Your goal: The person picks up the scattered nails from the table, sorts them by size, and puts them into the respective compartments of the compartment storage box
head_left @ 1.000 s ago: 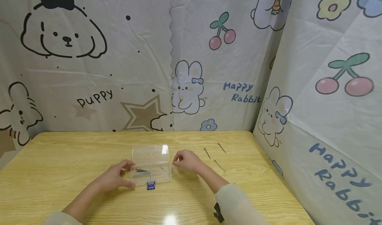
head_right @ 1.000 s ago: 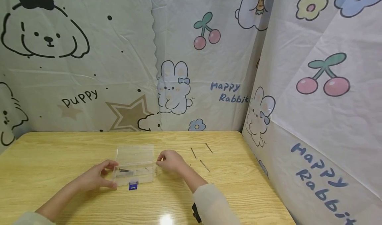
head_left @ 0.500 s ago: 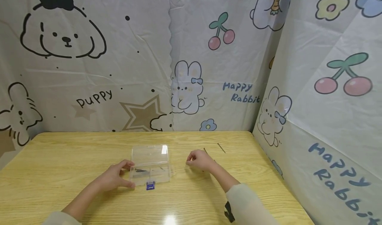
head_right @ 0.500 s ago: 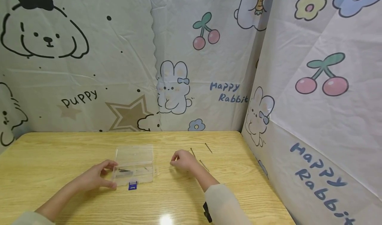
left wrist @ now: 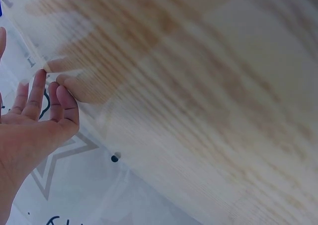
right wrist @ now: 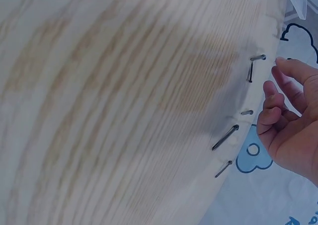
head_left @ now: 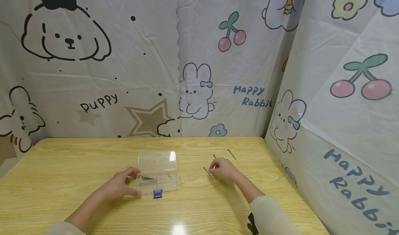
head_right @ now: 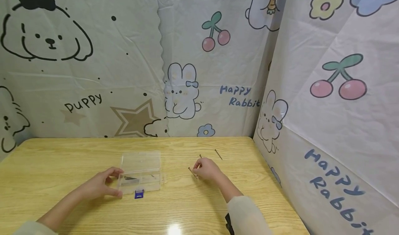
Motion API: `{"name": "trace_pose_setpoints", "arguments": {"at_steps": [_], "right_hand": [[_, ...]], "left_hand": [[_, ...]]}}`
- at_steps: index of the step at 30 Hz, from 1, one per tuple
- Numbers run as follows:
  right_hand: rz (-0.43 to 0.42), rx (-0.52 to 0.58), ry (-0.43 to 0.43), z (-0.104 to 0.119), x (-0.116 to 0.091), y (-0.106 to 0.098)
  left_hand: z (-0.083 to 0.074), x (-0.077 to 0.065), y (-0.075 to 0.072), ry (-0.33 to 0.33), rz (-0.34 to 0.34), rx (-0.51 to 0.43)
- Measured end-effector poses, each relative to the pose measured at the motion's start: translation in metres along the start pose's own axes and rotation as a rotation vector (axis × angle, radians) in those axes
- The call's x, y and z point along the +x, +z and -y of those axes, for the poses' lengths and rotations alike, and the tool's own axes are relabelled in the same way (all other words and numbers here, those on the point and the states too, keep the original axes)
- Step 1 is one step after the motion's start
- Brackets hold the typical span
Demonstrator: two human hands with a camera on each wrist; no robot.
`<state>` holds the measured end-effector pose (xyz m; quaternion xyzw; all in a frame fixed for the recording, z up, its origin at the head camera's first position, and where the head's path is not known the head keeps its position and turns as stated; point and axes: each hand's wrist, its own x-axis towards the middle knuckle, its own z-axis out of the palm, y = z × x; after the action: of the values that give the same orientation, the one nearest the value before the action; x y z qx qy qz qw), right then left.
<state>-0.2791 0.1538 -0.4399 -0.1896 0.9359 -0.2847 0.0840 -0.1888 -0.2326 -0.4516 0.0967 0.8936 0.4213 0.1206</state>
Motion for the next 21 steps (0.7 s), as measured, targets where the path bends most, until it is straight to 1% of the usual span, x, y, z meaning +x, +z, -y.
{"name": "trace_pose_setpoints", "arguments": {"at_steps": [5, 11, 21], "right_hand": [[-0.018, -0.002, 0.012, -0.009, -0.004, -0.002], [-0.020, 0.013, 0.021, -0.016, -0.008, -0.001], [-0.060, -0.009, 0.012, -0.020, -0.007, 0.003]], "left_hand": [[0.000, 0.000, 0.000, 0.005, -0.001, -0.002], [0.000, 0.000, 0.000, 0.008, -0.001, -0.004], [0.000, 0.000, 0.000, 0.006, 0.000, -0.008]]}}
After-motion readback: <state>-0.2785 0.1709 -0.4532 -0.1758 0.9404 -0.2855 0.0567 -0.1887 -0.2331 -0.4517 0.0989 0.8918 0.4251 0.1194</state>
